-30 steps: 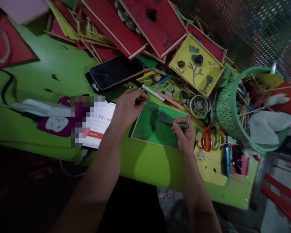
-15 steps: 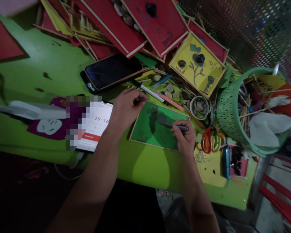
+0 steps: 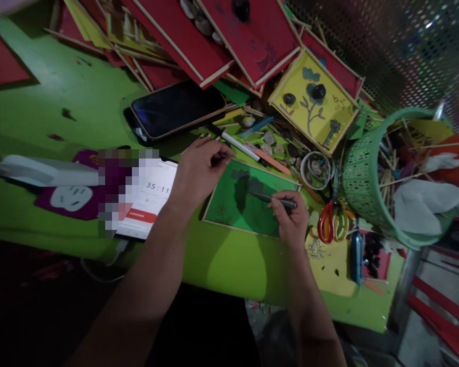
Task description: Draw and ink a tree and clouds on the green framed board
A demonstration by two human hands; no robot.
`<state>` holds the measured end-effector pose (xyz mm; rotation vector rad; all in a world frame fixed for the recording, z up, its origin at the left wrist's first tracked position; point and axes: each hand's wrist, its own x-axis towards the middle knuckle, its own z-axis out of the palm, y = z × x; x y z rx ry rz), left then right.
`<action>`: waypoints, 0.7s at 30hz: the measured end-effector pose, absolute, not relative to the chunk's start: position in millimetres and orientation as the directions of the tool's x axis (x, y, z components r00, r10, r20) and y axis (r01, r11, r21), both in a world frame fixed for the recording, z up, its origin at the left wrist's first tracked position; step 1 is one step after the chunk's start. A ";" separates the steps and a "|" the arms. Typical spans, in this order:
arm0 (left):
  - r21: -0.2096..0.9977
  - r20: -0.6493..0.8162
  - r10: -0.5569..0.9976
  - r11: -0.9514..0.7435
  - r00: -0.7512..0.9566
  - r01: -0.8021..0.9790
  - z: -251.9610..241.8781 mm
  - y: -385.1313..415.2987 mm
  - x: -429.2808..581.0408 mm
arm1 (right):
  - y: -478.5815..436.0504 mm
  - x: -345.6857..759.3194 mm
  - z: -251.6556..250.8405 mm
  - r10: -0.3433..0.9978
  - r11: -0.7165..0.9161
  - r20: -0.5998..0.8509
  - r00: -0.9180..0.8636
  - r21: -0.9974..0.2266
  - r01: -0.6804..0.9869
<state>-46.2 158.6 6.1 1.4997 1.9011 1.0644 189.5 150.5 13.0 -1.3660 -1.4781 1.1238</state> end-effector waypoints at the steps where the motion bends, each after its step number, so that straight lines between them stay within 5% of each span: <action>1: 0.812 0.090 0.957 0.089 -0.275 0.576 6.0 158.6 -46.2 | 150.6 189.5 13.1 0.997 0.019 -0.003 -0.081 -0.961 0.274; 21: 0.809 0.107 0.954 0.079 -0.279 0.582 3.8 158.8 -45.7 | 149.5 189.6 12.7 0.998 0.022 0.007 -0.060 -0.967 0.255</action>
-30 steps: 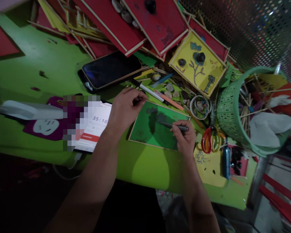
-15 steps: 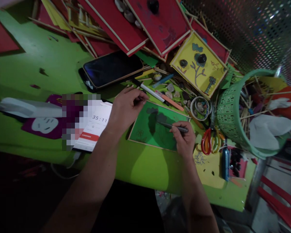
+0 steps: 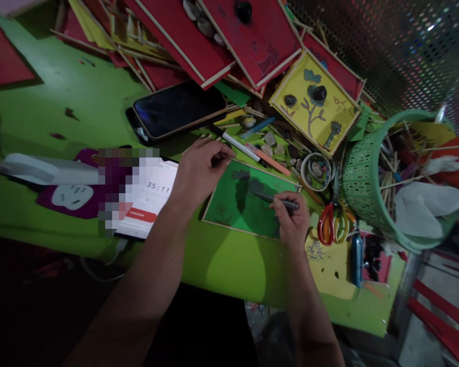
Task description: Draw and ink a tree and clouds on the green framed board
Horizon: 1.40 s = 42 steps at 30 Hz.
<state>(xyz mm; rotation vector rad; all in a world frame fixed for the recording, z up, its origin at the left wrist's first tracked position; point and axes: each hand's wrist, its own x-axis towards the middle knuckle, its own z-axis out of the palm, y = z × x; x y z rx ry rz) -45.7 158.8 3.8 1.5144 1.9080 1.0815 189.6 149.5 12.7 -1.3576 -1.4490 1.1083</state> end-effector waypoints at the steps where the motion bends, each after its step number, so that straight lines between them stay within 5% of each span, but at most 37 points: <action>1: 0.808 0.109 0.954 0.079 -0.279 0.584 3.6 158.9 -45.5 | 149.5 189.7 12.5 0.998 0.023 0.009 -0.057 -0.969 0.247; 42: 0.800 0.076 0.957 0.110 -0.282 0.590 4.7 158.4 -45.8 | 149.2 190.4 12.2 0.997 0.030 0.011 -0.081 -0.972 0.234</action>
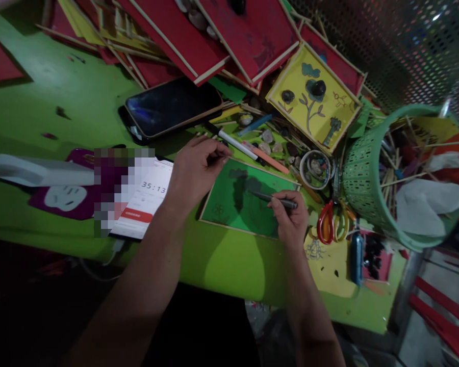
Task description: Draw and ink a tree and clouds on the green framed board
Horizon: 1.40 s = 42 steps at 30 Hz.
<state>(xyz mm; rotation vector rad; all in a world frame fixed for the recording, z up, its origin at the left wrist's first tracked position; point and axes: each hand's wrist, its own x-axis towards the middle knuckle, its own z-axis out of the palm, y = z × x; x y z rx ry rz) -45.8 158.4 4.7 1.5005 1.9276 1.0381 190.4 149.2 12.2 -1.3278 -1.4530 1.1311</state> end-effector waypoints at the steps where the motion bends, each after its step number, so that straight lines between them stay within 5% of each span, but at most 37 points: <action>1: 0.799 0.075 0.957 0.111 -0.282 0.590 4.9 158.4 -45.8 | 149.1 190.2 12.4 0.996 0.025 0.005 -0.084 -0.972 0.235; 42: 0.821 0.083 0.956 0.095 -0.282 0.563 4.9 157.8 -45.8 | 148.0 191.1 13.0 0.996 0.004 -0.020 -0.089 -0.967 0.254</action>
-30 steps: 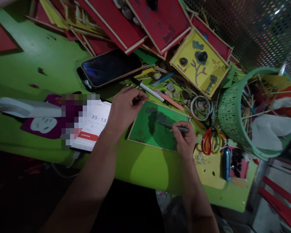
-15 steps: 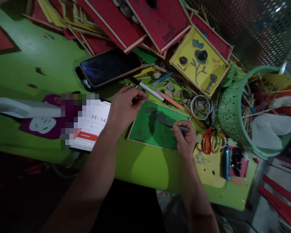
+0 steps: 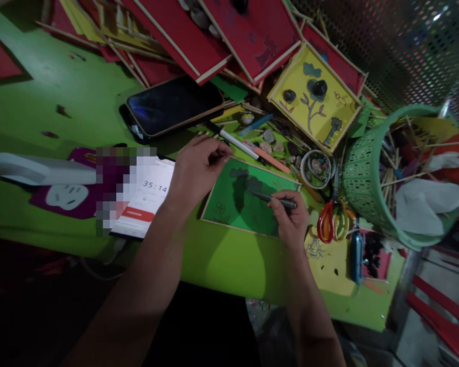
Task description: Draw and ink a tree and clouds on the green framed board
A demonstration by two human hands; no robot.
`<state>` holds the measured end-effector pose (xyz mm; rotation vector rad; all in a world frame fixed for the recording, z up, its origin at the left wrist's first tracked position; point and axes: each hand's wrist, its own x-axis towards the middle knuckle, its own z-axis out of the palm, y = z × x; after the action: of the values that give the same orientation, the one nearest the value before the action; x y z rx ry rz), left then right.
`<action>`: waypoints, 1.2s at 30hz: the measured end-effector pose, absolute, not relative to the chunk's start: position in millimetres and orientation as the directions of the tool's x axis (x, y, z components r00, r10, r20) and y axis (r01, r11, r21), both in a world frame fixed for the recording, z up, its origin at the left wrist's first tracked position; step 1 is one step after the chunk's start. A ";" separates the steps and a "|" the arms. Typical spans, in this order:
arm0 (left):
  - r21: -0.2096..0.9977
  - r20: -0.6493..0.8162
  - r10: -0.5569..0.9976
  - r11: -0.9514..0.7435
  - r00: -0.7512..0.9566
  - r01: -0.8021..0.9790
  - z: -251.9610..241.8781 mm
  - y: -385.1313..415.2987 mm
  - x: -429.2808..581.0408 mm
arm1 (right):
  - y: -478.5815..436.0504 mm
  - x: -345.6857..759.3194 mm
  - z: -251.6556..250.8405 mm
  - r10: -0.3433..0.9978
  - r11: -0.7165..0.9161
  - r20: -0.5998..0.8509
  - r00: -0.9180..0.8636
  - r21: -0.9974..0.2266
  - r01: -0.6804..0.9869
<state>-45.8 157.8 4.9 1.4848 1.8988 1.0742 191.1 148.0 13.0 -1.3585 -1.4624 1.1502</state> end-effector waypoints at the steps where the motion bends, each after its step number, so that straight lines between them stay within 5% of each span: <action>1: 0.821 0.085 0.956 0.093 -0.282 0.564 4.6 157.7 -45.9 | 147.9 191.0 13.1 0.996 0.003 -0.020 -0.087 -0.966 0.260; 36: 0.815 0.095 0.953 0.092 -0.289 0.571 3.8 158.7 -45.4 | 149.5 191.0 11.4 0.998 0.034 0.020 -0.058 -0.967 0.253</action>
<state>-45.4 158.7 3.8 1.4920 1.9111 1.0823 191.0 149.5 11.4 -1.3477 -1.4512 1.0973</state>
